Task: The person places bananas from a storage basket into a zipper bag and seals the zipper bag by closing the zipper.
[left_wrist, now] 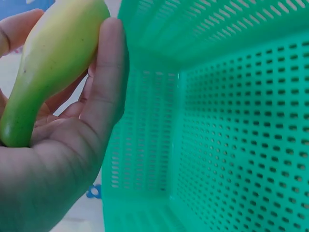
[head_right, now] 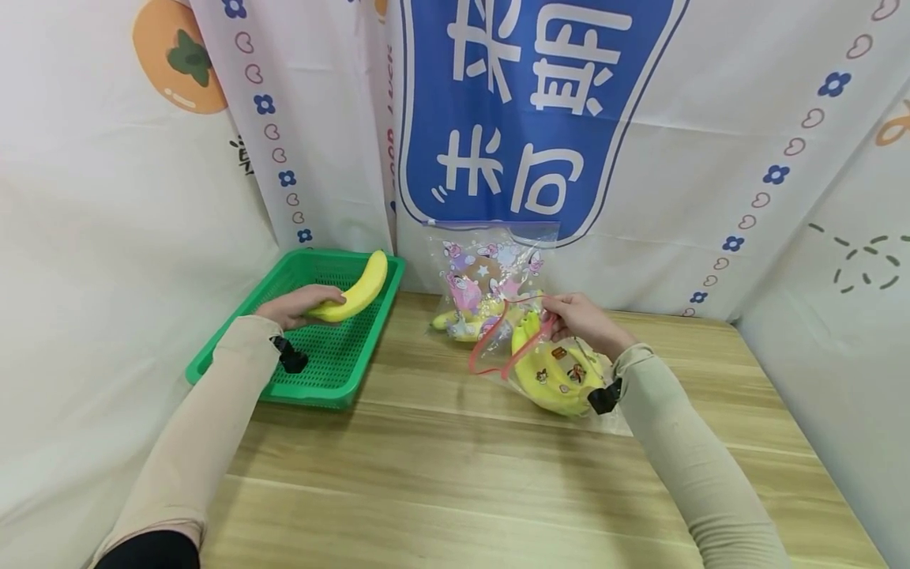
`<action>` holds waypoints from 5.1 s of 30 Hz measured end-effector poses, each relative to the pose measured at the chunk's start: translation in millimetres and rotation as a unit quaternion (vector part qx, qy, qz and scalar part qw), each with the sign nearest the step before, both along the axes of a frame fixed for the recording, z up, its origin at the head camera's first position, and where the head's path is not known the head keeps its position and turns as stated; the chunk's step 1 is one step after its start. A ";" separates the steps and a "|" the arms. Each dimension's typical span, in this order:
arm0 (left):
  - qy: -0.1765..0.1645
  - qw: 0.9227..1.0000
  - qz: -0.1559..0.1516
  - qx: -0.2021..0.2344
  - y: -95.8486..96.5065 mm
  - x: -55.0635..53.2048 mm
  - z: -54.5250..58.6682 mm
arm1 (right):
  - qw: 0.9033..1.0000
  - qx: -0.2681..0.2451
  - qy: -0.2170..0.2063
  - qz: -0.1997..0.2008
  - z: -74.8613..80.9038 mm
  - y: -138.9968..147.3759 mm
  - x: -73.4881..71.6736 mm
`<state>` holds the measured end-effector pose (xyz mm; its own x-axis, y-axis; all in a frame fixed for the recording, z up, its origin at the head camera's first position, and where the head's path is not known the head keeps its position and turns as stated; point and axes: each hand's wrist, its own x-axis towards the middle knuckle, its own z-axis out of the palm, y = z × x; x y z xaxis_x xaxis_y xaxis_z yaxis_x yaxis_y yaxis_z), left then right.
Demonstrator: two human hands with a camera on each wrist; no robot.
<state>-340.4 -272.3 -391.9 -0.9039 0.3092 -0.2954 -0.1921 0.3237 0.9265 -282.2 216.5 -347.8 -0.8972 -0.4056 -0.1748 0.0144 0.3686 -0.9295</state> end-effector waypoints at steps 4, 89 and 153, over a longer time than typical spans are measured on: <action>0.002 1.000 -0.027 0.017 9.7 5.4 4.1 | 1.000 0.002 0.000 -0.002 0.2 0.2 0.5; 0.024 0.961 -0.274 0.010 240.2 76.7 2.8 | 0.999 -0.036 0.016 0.011 -0.5 6.6 0.5; 0.409 0.896 -0.045 -0.168 266.8 117.3 5.3 | 0.996 -0.078 0.035 -0.039 6.2 -2.2 10.8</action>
<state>-223.1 -5.5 -386.6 -0.8369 0.4092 0.3635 0.5466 0.5910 0.5933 -271.4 214.3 -341.6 -0.9351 -0.3507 -0.0510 -0.0295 0.2205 -0.9750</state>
